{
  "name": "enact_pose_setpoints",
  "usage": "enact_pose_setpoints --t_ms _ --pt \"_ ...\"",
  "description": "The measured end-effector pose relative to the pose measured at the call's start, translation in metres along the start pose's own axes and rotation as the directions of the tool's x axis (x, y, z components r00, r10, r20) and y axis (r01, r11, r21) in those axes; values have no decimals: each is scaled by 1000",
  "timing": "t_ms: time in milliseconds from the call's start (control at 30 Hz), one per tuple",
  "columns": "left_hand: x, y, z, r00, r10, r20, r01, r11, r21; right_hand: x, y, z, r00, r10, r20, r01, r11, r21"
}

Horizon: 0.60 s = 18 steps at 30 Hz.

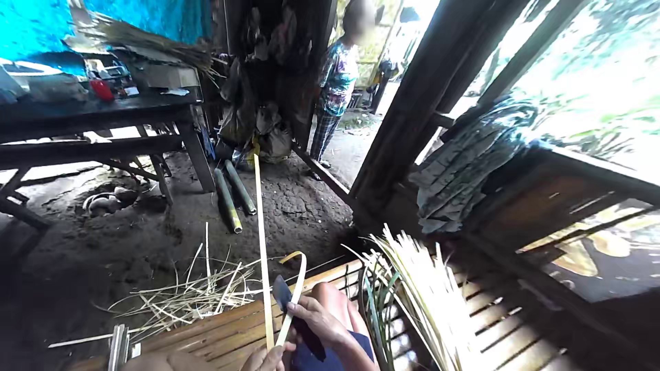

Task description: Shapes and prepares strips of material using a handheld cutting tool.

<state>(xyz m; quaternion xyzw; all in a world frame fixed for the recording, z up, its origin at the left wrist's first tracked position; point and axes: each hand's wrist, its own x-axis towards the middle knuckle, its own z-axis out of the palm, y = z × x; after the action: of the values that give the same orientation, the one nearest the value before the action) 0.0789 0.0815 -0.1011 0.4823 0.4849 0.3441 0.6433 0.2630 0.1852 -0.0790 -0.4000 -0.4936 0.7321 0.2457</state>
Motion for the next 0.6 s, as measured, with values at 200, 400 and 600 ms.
enact_pose_setpoints --t_ms 200,400,600 --pt "5 3 -8 946 112 -303 -81 990 114 -40 -26 -67 979 -39 -200 -42 923 -382" --pt "13 6 -7 781 177 -598 -274 959 -74 -124 -9 -171 794 56 -606 -509 607 -611" --pt "25 29 -17 785 45 -618 -348 857 -380 -205 33 -213 475 150 -867 -845 353 -402"
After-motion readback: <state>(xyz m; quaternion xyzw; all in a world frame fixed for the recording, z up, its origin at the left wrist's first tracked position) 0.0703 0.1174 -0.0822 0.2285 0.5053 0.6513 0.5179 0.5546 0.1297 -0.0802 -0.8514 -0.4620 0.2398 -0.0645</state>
